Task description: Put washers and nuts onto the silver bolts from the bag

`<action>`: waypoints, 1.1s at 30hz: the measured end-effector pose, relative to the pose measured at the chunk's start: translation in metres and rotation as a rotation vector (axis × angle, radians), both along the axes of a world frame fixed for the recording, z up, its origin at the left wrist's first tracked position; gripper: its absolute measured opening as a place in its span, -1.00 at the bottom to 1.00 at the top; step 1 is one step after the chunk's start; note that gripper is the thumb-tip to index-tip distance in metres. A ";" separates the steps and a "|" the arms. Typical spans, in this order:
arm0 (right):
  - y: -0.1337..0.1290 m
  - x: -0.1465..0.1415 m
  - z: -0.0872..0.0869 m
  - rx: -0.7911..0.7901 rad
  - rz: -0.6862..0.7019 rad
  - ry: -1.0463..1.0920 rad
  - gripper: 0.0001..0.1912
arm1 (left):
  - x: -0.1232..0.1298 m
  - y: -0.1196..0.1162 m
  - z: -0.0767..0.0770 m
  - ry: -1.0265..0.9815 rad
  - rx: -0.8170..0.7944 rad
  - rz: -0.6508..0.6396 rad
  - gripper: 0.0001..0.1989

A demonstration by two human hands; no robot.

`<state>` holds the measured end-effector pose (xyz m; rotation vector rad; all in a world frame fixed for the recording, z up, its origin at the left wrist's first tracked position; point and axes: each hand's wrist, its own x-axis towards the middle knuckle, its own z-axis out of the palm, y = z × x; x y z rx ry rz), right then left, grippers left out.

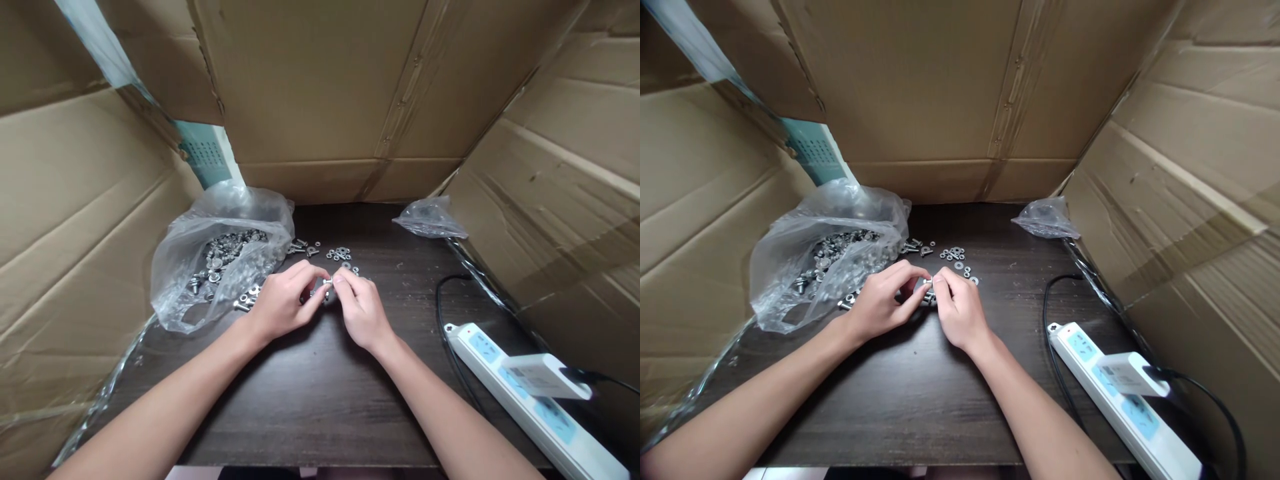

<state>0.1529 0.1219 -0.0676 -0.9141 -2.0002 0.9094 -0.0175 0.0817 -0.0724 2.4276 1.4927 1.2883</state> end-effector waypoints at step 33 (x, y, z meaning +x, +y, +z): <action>0.000 0.000 -0.001 -0.026 0.017 0.029 -0.76 | -0.001 0.002 -0.003 -0.008 -0.020 0.000 -0.87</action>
